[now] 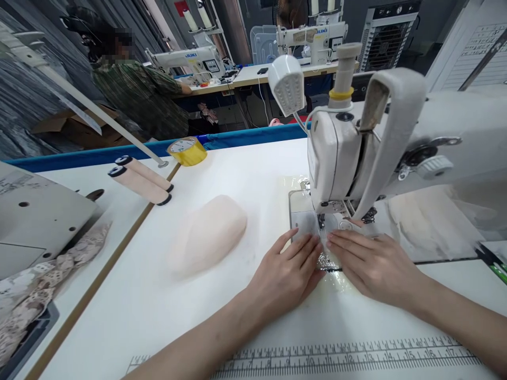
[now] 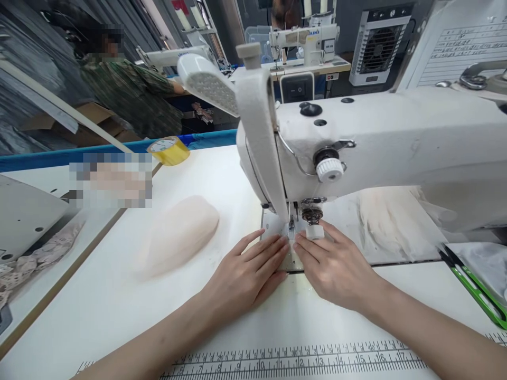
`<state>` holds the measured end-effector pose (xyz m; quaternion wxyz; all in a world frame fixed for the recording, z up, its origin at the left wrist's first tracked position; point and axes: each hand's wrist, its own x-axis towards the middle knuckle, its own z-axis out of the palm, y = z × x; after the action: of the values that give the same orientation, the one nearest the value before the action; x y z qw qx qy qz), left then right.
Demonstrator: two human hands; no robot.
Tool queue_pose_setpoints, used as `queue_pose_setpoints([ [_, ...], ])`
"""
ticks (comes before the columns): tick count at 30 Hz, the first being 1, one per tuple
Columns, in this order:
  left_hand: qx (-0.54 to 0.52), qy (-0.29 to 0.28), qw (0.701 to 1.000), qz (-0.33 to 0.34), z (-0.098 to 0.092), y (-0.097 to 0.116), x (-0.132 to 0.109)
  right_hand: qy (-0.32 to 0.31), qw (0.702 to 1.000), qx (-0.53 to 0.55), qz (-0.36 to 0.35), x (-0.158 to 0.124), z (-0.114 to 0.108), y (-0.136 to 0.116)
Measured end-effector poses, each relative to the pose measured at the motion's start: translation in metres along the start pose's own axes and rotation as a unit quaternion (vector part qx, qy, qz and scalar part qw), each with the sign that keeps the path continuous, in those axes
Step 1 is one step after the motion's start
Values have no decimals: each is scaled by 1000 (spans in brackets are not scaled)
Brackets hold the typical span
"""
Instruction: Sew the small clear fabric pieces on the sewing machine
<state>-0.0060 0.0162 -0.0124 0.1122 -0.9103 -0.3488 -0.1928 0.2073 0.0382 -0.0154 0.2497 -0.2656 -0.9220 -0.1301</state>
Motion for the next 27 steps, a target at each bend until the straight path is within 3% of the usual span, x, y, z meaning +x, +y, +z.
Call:
queue_pose_setpoints([
  [11, 4, -5, 1000, -2, 2, -1, -1, -6, 999, -28, -24, -3, 2, 4],
  [20, -12, -16, 999, -40, 7, -11, 5, -42, 996, -73, 17, 2, 5, 5],
  [27, -19, -57, 995, -77, 9, -18, 9, -55, 994, -95, 29, 3, 7, 6],
])
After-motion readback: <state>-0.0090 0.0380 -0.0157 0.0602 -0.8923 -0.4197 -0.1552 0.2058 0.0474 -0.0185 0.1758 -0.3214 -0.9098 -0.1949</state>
